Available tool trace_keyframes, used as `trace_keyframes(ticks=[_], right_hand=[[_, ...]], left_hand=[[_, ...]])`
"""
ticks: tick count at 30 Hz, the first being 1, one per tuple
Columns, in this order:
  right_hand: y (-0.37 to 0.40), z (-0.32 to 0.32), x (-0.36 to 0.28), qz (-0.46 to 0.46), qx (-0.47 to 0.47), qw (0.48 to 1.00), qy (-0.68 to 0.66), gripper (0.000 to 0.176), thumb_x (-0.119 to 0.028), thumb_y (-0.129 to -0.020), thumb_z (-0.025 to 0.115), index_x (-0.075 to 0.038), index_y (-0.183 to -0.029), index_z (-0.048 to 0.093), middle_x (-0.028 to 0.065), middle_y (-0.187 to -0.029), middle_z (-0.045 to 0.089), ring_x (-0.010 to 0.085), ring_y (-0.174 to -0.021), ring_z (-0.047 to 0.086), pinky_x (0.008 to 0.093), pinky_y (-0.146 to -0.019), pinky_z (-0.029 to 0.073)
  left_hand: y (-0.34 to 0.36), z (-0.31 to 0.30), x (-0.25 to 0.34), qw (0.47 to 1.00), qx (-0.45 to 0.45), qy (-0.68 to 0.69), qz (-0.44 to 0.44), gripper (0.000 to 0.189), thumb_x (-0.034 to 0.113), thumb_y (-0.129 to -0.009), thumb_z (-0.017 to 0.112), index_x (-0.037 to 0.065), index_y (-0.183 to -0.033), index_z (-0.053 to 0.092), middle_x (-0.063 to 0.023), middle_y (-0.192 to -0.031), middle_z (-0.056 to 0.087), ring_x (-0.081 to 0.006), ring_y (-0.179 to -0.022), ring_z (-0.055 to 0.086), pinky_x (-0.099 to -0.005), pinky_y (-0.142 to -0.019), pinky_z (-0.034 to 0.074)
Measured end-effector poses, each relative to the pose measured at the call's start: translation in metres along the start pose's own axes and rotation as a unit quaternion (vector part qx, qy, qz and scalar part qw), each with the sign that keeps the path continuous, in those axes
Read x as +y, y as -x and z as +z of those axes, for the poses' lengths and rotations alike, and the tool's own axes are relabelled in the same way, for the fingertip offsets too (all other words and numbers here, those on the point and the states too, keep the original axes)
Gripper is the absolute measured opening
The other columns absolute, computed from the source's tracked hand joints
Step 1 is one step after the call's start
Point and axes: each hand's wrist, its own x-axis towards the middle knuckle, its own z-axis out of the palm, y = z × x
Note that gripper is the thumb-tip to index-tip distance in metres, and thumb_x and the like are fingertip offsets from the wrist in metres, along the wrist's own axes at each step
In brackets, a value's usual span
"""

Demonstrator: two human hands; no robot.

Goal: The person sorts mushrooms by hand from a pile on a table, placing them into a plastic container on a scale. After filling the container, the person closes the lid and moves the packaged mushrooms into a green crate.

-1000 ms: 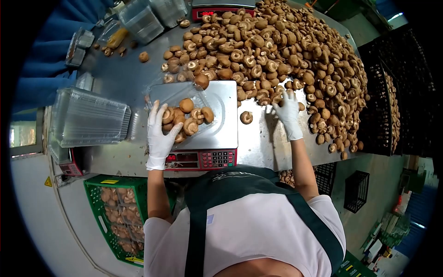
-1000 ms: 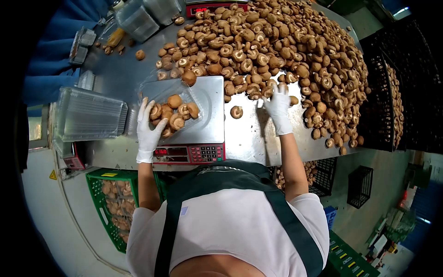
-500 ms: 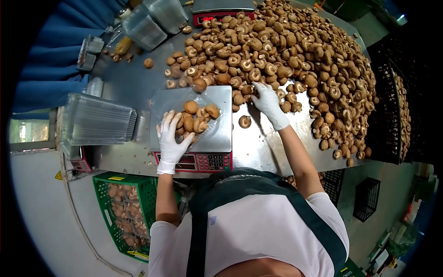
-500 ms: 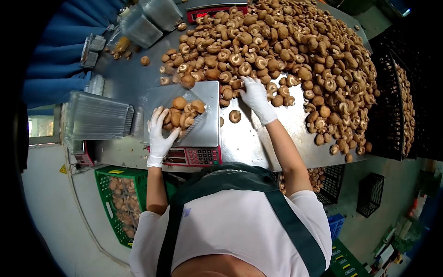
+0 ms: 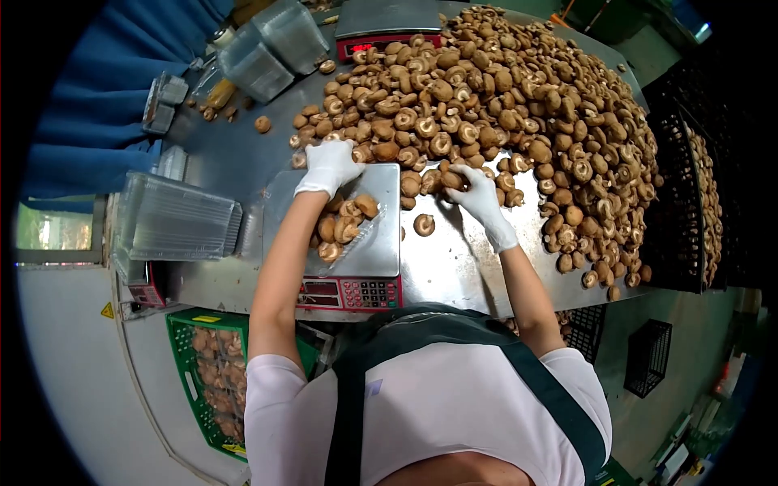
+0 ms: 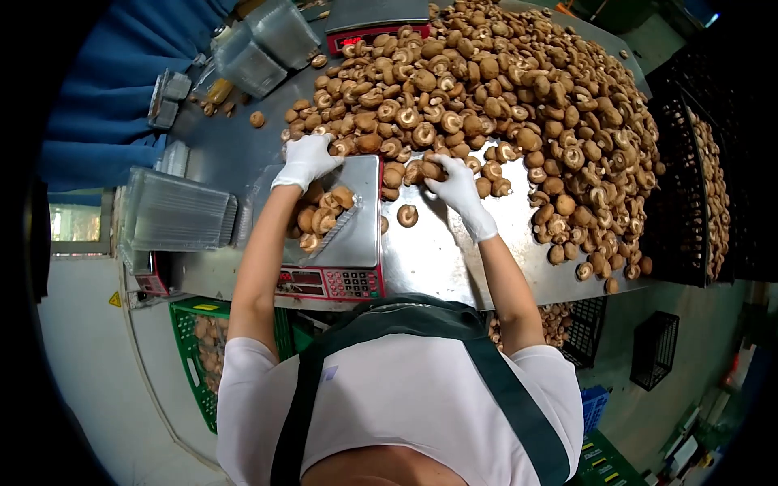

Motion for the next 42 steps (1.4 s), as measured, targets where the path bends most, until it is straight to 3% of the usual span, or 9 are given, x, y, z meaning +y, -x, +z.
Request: trace_keyframes(ticks=[6,10,14,19,22,27,33,36,42], right_hand=[[0.09,-0.066,0.007,0.154,-0.006,0.985,-0.075,0.043,-0.015,-0.074,0.072,-0.004,-0.114,0.061,0.0129,-0.106,0.066,0.0195,-0.094,0.064,0.0293,-0.084,0.05],[0.16,-0.111,0.022,0.247,-0.058,0.967,0.024,0.042,-0.02,-0.073,0.072,-0.007,-0.112,0.063,0.0115,-0.098,0.068,0.0209,-0.089,0.066,0.03,-0.079,0.052],[0.226,-0.162,0.037,0.371,-0.085,0.923,0.059,0.037,-0.008,-0.07,0.072,0.0,-0.105,0.063,0.0063,-0.079,0.066,0.0128,-0.071,0.06,0.0278,-0.067,0.05],[0.243,-0.194,0.042,0.419,-0.181,0.861,0.225,0.038,-0.021,-0.071,0.071,-0.006,-0.105,0.066,0.0143,-0.09,0.069,0.0279,-0.081,0.066,0.0335,-0.073,0.052],[0.218,-0.171,0.061,0.288,-0.057,0.922,0.254,0.038,-0.027,-0.072,0.069,-0.007,-0.104,0.066,0.016,-0.093,0.068,0.0327,-0.085,0.065,0.037,-0.078,0.051],[0.107,-0.095,0.034,0.146,-0.083,0.963,0.209,0.038,-0.029,-0.079,0.065,-0.007,-0.109,0.064,0.0176,-0.101,0.066,0.0321,-0.092,0.064,0.0376,-0.08,0.051],[0.002,-0.008,0.003,-0.014,-0.017,0.959,0.282,0.039,-0.025,-0.081,0.062,-0.008,-0.116,0.058,0.0144,-0.098,0.066,0.0335,-0.09,0.062,0.0415,-0.076,0.051],[-0.021,0.024,0.025,0.01,-0.099,0.932,0.348,0.032,-0.025,-0.081,0.062,-0.009,-0.109,0.057,0.0127,-0.094,0.066,0.0324,-0.092,0.061,0.0433,-0.072,0.05],[-0.001,0.011,0.03,0.076,0.029,0.967,0.243,0.033,-0.031,-0.079,0.065,-0.014,-0.108,0.062,0.0152,-0.086,0.067,0.0327,-0.081,0.065,0.0422,-0.071,0.052]], left_hand=[[-0.02,0.003,-0.005,0.999,0.005,0.026,0.036,0.042,0.027,-0.068,0.062,0.014,-0.108,0.064,-0.0121,-0.111,0.063,-0.0298,-0.1,0.061,-0.0426,-0.089,0.045],[0.037,-0.011,-0.012,0.907,0.257,0.293,0.161,0.044,0.015,-0.074,0.066,0.008,-0.117,0.059,-0.0144,-0.113,0.06,-0.0299,-0.102,0.06,-0.0336,-0.09,0.047],[0.1,0.006,-0.034,0.892,0.322,0.277,0.155,0.045,0.013,-0.075,0.068,0.008,-0.119,0.057,-0.0132,-0.126,0.052,-0.0305,-0.112,0.053,-0.0372,-0.095,0.043],[0.136,0.071,-0.049,0.956,0.244,0.119,0.11,0.058,0.036,-0.081,0.062,0.014,-0.133,0.046,-0.016,-0.139,0.039,-0.0358,-0.125,0.037,-0.0499,-0.103,0.027],[0.141,0.07,-0.042,0.958,0.239,0.095,0.126,0.059,0.038,-0.083,0.06,0.015,-0.135,0.044,-0.0147,-0.141,0.037,-0.0357,-0.126,0.035,-0.0528,-0.104,0.024],[0.137,0.063,-0.031,0.955,0.18,0.09,0.216,0.06,0.041,-0.084,0.055,0.016,-0.137,0.042,-0.0108,-0.142,0.038,-0.0347,-0.127,0.035,-0.0511,-0.105,0.023],[0.144,0.047,-0.034,0.887,0.269,0.338,0.163,0.044,0.022,-0.091,0.053,0.005,-0.131,0.047,-0.0168,-0.141,0.038,-0.0314,-0.129,0.039,-0.036,-0.105,0.033],[0.152,0.055,-0.051,0.864,0.342,0.363,0.071,0.036,0.013,-0.089,0.056,0.004,-0.124,0.054,-0.0146,-0.134,0.048,-0.0279,-0.124,0.046,-0.0348,-0.103,0.036],[0.179,0.07,-0.083,0.822,0.377,0.426,-0.026,0.028,0.005,-0.086,0.058,0.001,-0.114,0.059,-0.0137,-0.125,0.055,-0.0249,-0.116,0.052,-0.0335,-0.1,0.039]])
